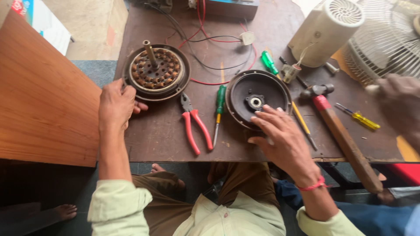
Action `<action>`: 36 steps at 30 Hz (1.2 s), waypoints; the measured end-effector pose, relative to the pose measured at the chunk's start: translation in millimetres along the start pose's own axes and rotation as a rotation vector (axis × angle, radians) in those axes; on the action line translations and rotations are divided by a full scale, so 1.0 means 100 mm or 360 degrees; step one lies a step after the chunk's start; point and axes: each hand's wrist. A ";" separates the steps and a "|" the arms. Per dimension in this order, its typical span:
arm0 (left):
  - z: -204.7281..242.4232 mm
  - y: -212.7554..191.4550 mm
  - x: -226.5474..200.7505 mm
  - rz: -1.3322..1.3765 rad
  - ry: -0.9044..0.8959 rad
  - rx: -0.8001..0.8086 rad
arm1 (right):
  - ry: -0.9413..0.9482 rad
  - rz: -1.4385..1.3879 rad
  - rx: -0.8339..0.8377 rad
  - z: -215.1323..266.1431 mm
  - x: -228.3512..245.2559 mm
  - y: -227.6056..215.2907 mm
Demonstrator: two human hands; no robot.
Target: The person performs a repair on a ceiling fan motor by hand and with tools. They manipulate internal copper coils, strip wires using pliers, and use a hammer to reassemble the motor housing on a wooden workbench.
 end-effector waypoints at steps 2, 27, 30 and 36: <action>0.11 0.02 -0.02 -0.0116 -0.0083 -0.0030 | 0.0004 0.0031 0.0002 0.02 -0.07 0.11; 1.20 -0.09 0.11 -0.0014 -0.0150 -0.0396 | 0.0045 0.0160 -0.0283 -0.13 -0.13 0.30; 1.31 -0.08 0.10 0.0012 -0.0071 -0.0428 | 0.0050 0.0163 -0.0312 -0.15 -0.15 0.30; 1.52 0.05 0.07 0.0330 -0.0052 -0.0435 | 0.0202 0.0005 -0.0609 -0.19 -0.09 0.15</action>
Point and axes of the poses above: each hand's wrist, its own z-axis away from the middle knuckle, its own y-axis out of the palm, x = y × z, and after that the axes turned 9 degrees about x, right-handed
